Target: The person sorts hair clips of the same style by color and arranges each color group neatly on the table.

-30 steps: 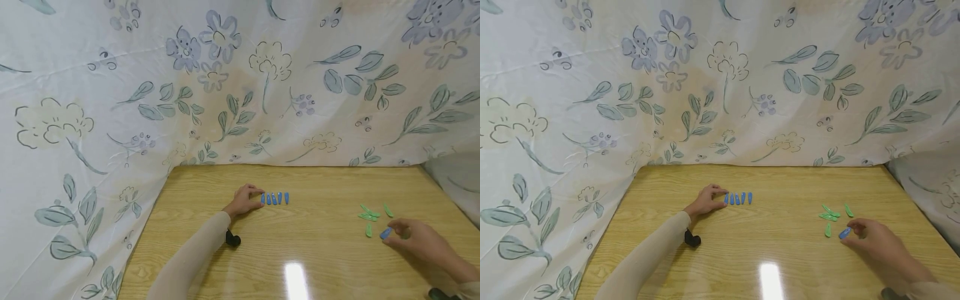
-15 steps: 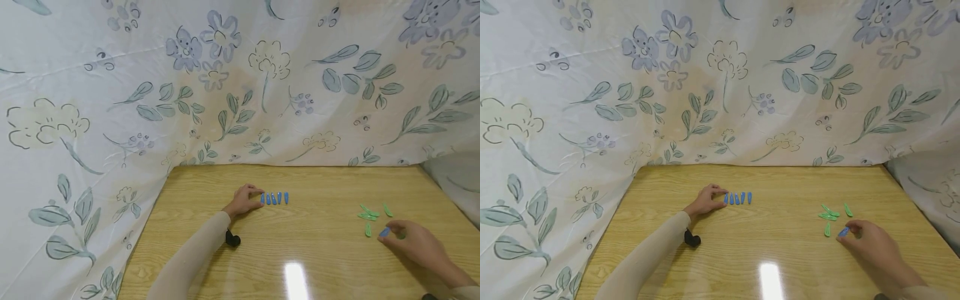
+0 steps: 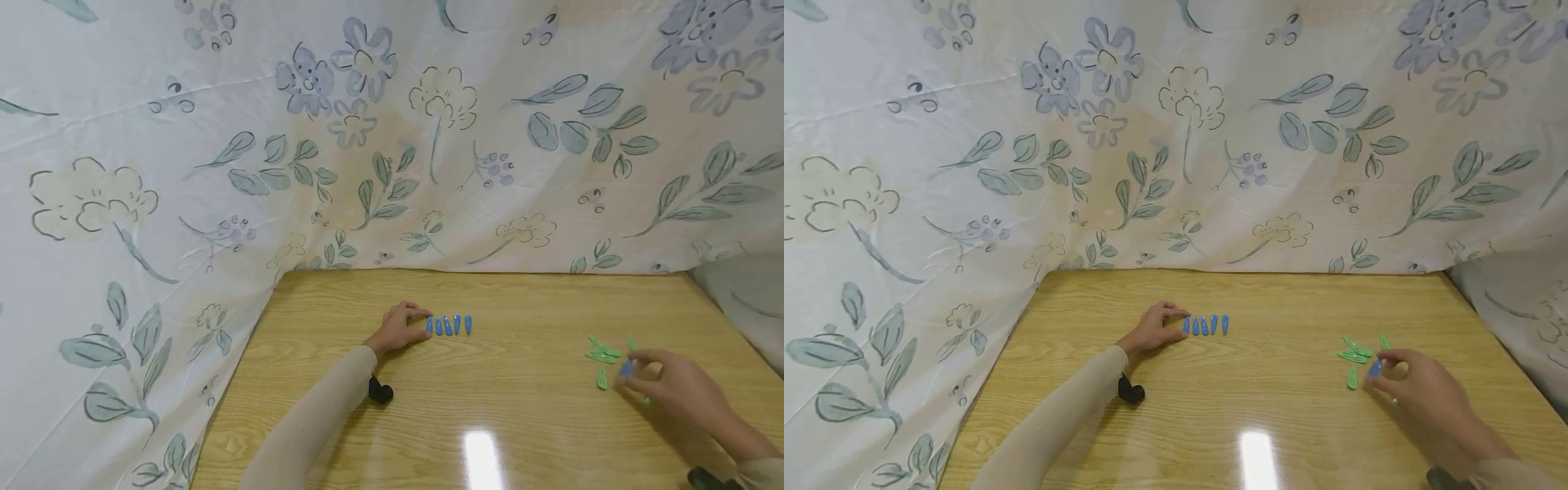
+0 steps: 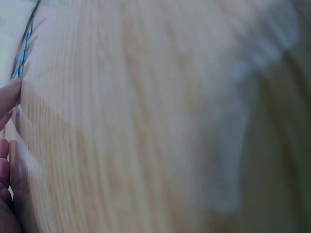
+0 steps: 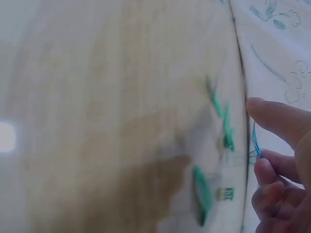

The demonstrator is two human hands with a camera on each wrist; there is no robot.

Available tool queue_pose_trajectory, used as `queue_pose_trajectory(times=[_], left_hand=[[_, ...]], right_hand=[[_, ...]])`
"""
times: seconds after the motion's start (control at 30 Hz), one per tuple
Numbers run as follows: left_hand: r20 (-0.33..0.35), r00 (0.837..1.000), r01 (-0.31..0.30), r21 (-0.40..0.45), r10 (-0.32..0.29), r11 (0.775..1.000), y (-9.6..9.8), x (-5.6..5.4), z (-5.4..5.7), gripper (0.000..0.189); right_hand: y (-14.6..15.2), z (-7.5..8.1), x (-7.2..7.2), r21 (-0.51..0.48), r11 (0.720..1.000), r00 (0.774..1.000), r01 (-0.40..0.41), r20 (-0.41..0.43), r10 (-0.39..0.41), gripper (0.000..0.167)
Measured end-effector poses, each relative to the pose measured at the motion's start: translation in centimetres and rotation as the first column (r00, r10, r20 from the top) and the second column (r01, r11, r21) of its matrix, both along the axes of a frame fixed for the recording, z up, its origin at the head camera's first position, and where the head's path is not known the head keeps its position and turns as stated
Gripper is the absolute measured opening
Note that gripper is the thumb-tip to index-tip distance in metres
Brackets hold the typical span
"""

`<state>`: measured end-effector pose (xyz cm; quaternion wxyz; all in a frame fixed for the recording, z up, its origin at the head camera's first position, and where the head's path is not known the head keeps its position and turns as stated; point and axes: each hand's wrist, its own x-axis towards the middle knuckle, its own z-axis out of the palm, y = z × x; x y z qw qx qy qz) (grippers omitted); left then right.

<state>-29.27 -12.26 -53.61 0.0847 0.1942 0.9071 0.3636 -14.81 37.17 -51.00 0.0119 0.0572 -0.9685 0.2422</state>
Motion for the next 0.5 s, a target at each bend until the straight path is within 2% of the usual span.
queue_pose_trajectory(times=[0.23,0.5], left_hand=[[0.016,1.000,-0.006,0.014,0.006,1.000,0.0,-0.1,0.1,0.044],[0.014,1.000,-0.015,0.014,0.015,1.000,0.3,-0.2,0.5,0.044]], right_hand=[[-1.2,1.4,-1.5,0.006,0.999,0.999,-0.048,-0.006,0.048,0.063],[-4.2,2.4,-4.1,0.045,0.993,0.992,-0.108,-0.054,0.111,0.062]])
